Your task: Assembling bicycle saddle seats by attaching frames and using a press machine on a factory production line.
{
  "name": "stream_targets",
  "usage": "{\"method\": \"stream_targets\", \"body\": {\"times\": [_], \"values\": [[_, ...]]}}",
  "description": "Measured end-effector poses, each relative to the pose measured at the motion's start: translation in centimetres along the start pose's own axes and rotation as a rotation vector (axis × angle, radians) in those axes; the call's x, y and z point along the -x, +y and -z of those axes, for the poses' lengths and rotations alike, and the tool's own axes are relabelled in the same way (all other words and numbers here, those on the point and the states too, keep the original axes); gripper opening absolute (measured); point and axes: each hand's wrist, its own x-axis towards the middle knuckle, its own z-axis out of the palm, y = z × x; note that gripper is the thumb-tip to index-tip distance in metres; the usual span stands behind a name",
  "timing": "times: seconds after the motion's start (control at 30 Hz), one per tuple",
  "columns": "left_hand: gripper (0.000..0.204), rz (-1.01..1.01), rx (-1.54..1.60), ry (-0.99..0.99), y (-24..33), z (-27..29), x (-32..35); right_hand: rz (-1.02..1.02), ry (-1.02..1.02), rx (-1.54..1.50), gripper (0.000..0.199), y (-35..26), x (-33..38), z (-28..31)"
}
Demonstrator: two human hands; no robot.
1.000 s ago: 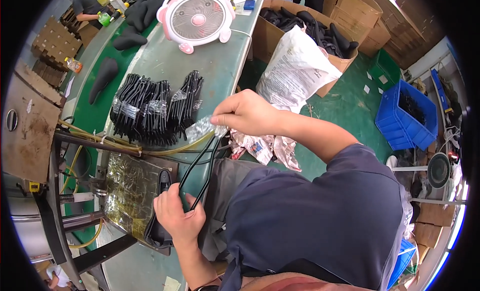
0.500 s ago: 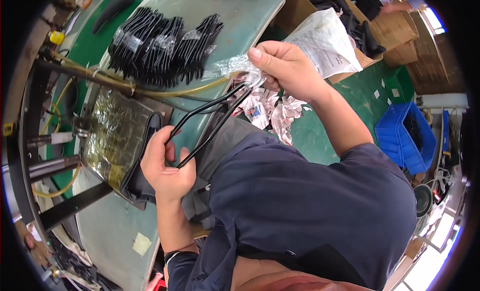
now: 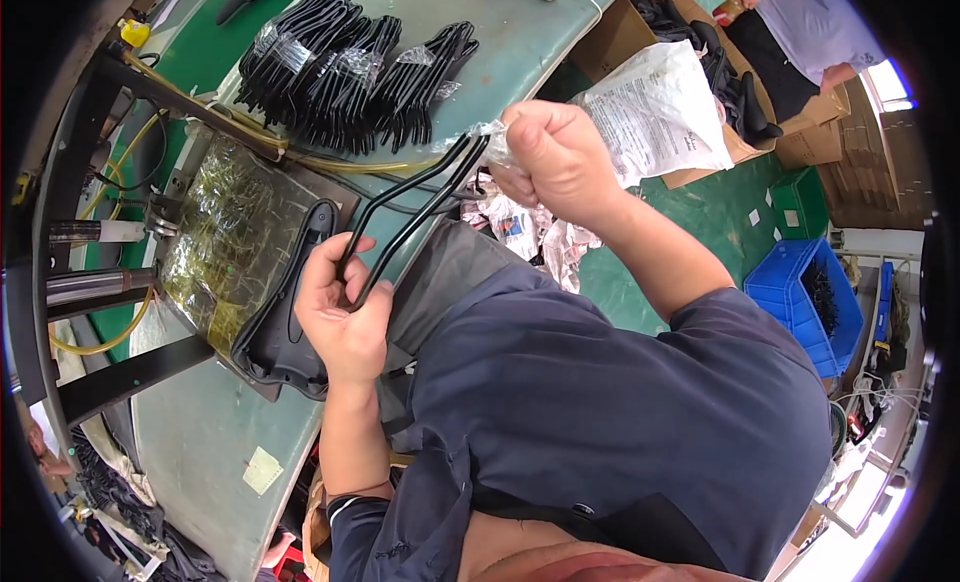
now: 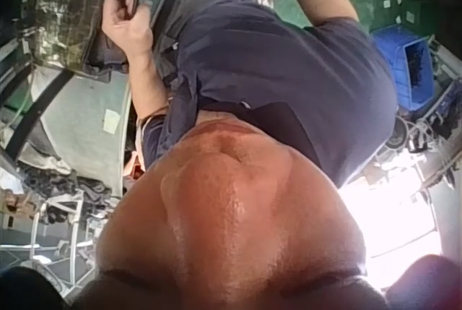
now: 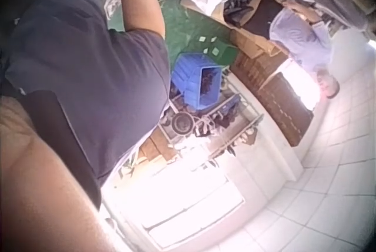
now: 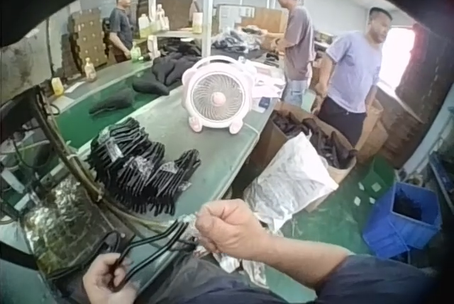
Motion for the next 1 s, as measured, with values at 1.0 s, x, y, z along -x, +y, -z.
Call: {"method": "stream_targets", "body": {"times": [1.0], "values": [[0.046, 0.092, 0.049, 0.030, -2.0, 0.8, -1.9, -0.416, 1.425, 1.496, 0.034, 0.3, 15.5, 51.9]]}}
